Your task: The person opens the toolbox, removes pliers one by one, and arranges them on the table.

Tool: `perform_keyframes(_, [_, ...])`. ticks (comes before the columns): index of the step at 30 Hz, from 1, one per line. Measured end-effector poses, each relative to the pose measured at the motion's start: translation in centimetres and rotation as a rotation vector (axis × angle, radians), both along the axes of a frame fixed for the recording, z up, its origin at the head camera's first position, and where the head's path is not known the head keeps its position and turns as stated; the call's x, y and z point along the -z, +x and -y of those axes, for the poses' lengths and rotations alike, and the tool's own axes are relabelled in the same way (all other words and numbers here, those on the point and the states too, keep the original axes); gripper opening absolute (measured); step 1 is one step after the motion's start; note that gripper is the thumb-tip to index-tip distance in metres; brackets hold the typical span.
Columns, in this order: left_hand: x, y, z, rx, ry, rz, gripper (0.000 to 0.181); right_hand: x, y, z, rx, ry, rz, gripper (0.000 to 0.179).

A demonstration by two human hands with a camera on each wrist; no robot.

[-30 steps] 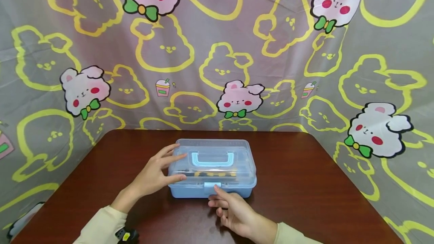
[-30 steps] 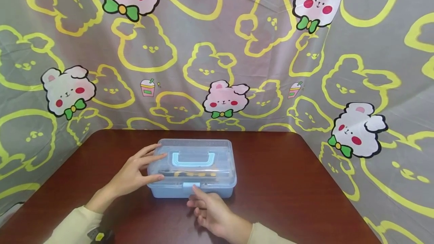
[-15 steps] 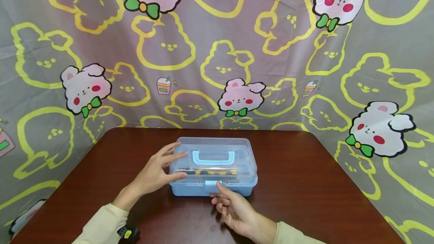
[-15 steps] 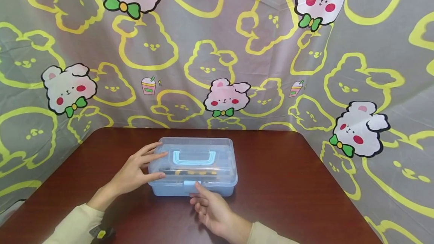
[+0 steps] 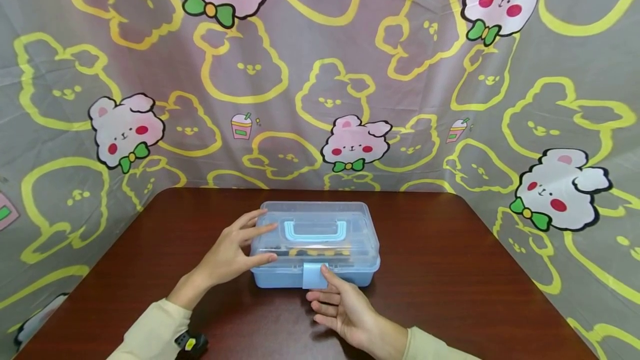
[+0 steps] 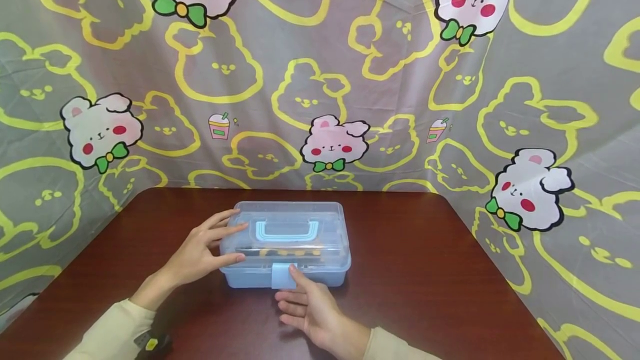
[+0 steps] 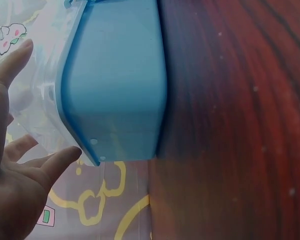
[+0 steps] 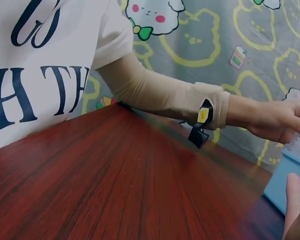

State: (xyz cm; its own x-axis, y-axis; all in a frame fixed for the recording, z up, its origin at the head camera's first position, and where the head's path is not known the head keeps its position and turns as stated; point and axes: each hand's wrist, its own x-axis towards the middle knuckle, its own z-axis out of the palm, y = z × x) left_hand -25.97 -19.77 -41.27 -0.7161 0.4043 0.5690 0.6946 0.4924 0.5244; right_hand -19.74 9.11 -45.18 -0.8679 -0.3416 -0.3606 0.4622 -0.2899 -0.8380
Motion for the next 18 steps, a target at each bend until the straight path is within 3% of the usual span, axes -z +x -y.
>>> perform_keyframes(12, [-0.1,0.0,0.0,0.009,-0.002,-0.005,0.062,-1.0,0.0,-0.4,-0.089,0.037,0.042,0.09])
perform_keyframes(18, [0.1,0.0,0.1,0.009,-0.002,-0.001,0.062,-1.2,0.0,-0.4,-0.105,0.064,0.042,0.08])
